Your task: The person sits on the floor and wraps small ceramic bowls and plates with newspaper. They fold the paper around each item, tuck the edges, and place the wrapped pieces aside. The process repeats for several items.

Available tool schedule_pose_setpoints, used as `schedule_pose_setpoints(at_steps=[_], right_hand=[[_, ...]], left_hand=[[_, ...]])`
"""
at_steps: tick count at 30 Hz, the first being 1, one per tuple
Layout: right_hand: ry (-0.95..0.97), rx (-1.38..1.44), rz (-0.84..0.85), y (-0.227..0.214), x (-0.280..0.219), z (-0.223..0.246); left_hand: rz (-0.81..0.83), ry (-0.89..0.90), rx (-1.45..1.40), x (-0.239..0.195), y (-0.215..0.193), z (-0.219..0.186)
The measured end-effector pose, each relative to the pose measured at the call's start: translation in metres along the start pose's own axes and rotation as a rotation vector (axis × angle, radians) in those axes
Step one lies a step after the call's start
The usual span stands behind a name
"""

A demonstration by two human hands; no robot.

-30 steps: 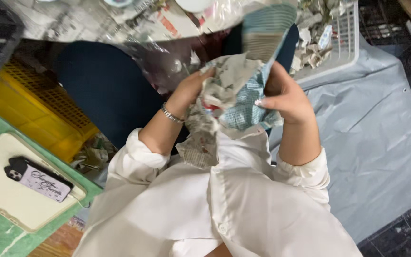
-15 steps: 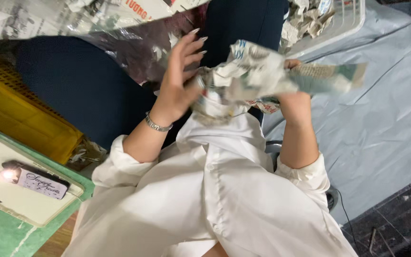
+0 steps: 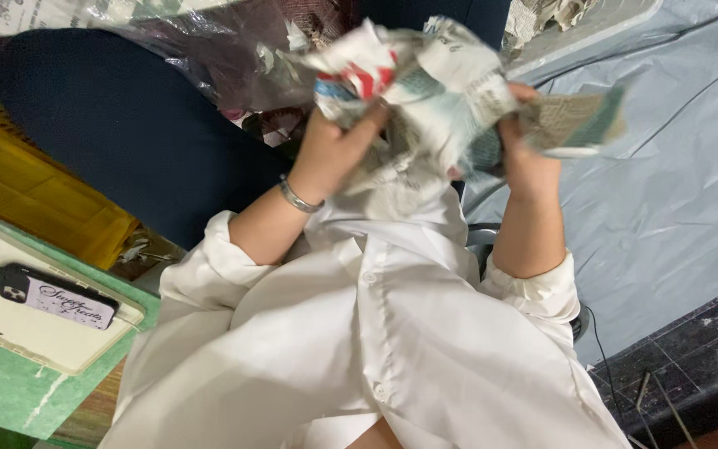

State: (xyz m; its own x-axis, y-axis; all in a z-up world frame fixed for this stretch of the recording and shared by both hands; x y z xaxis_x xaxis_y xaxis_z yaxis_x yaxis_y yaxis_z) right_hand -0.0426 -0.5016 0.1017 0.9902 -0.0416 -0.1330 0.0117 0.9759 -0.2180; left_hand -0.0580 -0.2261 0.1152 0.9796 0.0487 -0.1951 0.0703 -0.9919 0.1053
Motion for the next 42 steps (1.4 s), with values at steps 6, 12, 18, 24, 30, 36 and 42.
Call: schedule_pose_setpoints(at_steps=[6,12,18,24,30,36,42], right_hand=[[0.210,0.051,-0.253,-0.043,0.012,-0.050],[0.225,0.108,-0.150,-0.016,0.014,-0.025],[0.121,0.204,-0.077,-0.014,0.008,0.003],[-0.010,0.279,0.021,-0.056,-0.012,0.033],[-0.090,0.534,0.689,-0.026,-0.041,0.142],[-0.206,0.474,1.095,0.099,-0.074,0.161],[-0.230,0.147,0.846,0.111,-0.061,0.165]], left_hand=[[-0.103,-0.314,-0.275,-0.005,-0.049,0.045],[-0.122,-0.455,-0.458,-0.020,-0.079,0.059],[-0.016,-0.274,-0.211,-0.024,-0.061,0.037],[0.075,-0.189,-0.110,-0.017,-0.022,0.029],[0.165,-0.153,-0.284,-0.012,0.009,0.028],[0.291,-0.250,-0.429,-0.009,0.033,0.020],[0.338,-0.214,-0.743,0.003,0.035,-0.013]])
Point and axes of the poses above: each hand's wrist, its own x-axis towards the middle knuckle, its own y-axis out of the palm, z = x × y, the point moved 10 cm from there along x, towards the middle knuckle, and after that the axes turned 10 degrees about -z, right-handed, at the moved point
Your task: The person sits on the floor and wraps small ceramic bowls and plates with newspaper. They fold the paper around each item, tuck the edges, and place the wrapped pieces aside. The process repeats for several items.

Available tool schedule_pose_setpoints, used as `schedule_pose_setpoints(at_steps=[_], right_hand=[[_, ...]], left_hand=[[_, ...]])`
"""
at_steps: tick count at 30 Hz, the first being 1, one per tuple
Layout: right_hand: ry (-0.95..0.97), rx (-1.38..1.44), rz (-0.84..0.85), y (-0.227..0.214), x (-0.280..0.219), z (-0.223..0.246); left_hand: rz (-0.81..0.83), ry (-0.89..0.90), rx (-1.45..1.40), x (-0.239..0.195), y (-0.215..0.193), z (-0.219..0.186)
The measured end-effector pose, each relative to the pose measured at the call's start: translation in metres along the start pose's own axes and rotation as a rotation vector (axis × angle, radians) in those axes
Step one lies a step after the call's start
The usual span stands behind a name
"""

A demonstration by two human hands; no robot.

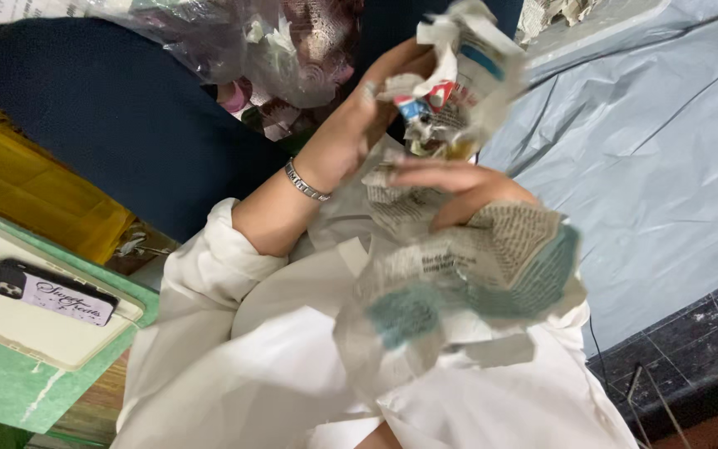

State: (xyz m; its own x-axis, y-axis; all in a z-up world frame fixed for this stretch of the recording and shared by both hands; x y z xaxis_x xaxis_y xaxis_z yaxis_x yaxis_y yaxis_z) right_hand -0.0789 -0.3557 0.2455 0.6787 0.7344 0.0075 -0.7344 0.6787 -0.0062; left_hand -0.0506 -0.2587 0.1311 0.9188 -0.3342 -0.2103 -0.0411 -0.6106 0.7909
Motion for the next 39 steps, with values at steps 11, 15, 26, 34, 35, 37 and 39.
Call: schedule_pose_setpoints(at_steps=[11,15,26,34,35,37,39], right_hand=[[0.069,0.272,-0.035,-0.013,-0.003,-0.017],[-0.081,0.531,-0.672,-0.041,-0.007,0.009],[0.226,0.623,-0.816,-0.060,-0.044,-0.017],[0.084,0.474,-0.561,-0.055,-0.013,-0.054],[0.105,0.486,-0.659,-0.056,-0.026,-0.066],[0.006,0.666,-0.595,-0.064,-0.024,-0.083],[0.047,0.533,-0.733,-0.082,-0.031,-0.108]], left_hand=[[-0.293,-0.147,0.431,-0.005,-0.033,0.022],[-0.196,-0.079,-0.201,0.000,-0.036,0.011],[0.094,-0.092,-0.353,0.011,-0.005,-0.010],[0.002,-0.021,-0.099,0.011,-0.013,0.001],[0.009,-0.018,-0.072,0.009,-0.008,0.001],[0.023,-0.006,-0.006,0.006,-0.001,-0.001],[0.040,0.016,0.069,0.004,0.005,-0.006]])
Point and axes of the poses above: each hand's wrist, its own x-axis towards the middle knuckle, its own y-axis out of the palm, z = x × y, the point moved 10 cm from there along x, towards the middle knuckle, and after that the axes turned 10 degrees about -z, right-handed, at the moved point
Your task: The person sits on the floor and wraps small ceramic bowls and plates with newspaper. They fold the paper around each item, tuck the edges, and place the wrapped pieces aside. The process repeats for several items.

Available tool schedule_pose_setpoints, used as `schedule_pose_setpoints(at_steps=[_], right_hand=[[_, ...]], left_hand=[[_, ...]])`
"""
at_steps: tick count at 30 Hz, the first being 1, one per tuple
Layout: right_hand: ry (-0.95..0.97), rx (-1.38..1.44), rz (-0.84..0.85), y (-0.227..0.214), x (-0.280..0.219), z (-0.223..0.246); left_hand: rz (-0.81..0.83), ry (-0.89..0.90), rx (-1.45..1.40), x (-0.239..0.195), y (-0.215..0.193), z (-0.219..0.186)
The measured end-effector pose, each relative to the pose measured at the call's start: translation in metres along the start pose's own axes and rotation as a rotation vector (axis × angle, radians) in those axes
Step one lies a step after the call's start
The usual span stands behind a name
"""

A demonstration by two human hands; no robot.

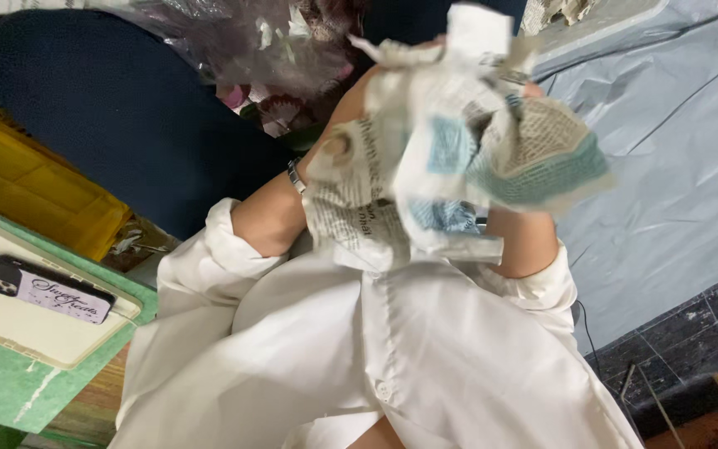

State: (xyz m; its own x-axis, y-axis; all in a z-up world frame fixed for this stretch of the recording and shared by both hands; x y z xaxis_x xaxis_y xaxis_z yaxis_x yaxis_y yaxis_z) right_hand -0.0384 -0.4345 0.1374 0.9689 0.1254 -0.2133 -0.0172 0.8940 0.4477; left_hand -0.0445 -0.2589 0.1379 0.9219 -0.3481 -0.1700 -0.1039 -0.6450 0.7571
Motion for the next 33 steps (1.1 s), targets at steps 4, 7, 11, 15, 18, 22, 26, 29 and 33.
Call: schedule_pose_setpoints(at_steps=[4,7,11,15,18,22,26,29,33], right_hand=[[-0.068,-0.264,-0.224,-0.038,0.020,-0.016],[-0.098,-0.355,-0.304,-0.047,0.026,-0.018],[-0.110,-0.389,-0.395,-0.045,0.026,-0.019],[-0.177,-0.165,-0.428,-0.034,0.020,-0.009],[-0.385,-0.233,-0.321,-0.018,0.017,0.021],[-0.373,-0.374,-0.386,-0.028,0.024,0.042],[-0.378,-0.467,-0.568,-0.046,0.021,0.059],[-0.315,-0.479,-0.783,-0.069,0.015,0.060],[-0.344,-0.306,-0.611,-0.073,0.034,0.051]], left_hand=[[0.073,0.084,0.257,-0.013,0.007,-0.021],[0.178,0.174,0.483,-0.032,0.019,-0.033],[0.270,0.242,0.555,-0.055,0.031,-0.041],[0.205,0.105,0.177,-0.061,0.026,-0.046],[0.025,-0.040,-0.313,-0.051,0.008,-0.056],[-0.111,0.089,0.090,-0.048,-0.005,-0.075],[-0.063,0.259,0.812,-0.051,0.015,-0.048],[-0.233,-0.052,0.818,-0.043,-0.013,0.005],[-0.348,0.016,0.708,-0.041,-0.031,0.010]])
Point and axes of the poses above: each hand's wrist, its own x-axis towards the middle knuckle, its own y-axis out of the palm, z = x × y, the point moved 10 cm from there along x, towards the middle knuckle, and after that the axes turned 10 degrees about -z, right-handed, at the moved point
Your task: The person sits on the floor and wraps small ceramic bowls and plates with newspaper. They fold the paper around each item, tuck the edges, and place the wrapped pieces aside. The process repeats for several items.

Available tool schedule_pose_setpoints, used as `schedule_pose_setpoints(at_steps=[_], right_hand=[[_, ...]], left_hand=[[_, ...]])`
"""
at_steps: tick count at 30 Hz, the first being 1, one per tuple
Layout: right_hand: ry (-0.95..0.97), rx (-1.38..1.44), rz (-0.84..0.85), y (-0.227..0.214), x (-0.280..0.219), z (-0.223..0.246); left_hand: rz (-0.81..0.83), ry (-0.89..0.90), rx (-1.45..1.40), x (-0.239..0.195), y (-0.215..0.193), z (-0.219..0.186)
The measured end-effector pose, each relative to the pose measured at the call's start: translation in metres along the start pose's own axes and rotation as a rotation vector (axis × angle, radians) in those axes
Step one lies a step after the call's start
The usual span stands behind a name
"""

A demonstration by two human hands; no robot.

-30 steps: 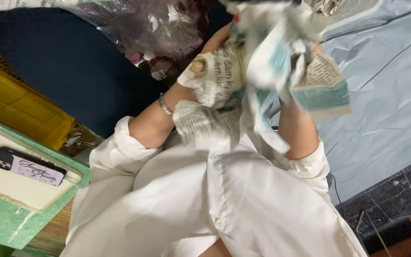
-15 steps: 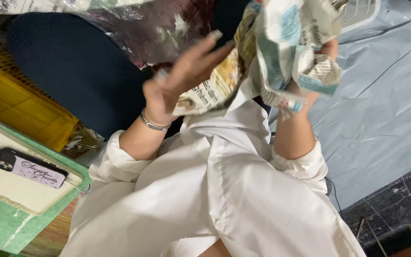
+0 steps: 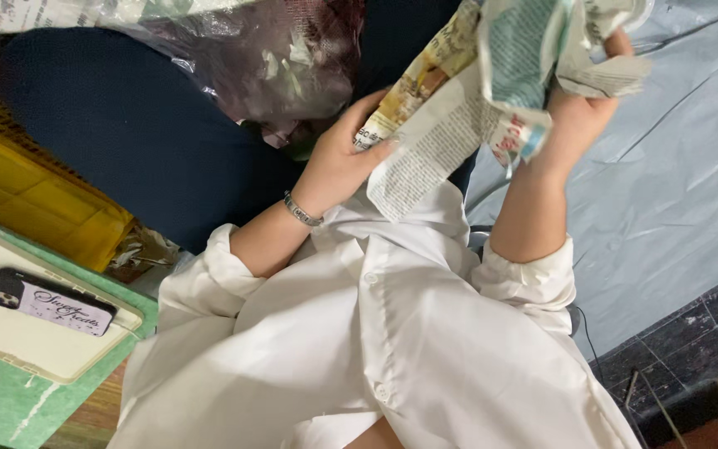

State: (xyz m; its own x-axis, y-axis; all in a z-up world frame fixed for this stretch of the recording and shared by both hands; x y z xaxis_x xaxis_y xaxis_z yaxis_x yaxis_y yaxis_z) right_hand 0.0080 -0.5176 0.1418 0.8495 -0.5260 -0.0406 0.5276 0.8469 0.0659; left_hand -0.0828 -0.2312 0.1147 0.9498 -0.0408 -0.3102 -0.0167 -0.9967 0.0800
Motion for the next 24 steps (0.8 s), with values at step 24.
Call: schedule_pose_setpoints(at_steps=[24], right_hand=[[-0.227,-0.344,0.649,-0.008,-0.057,0.064]], left_hand=[[0.094,0.667,1.024,0.006,0.085,-0.028]])
Point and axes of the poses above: each hand's wrist, its own x-axis towards the middle knuckle, its own y-axis out of the palm, z = x × y, the point moved 10 cm from there along x, towards the middle knuckle, and after that the axes turned 10 degrees about -z, right-handed, at the moved point
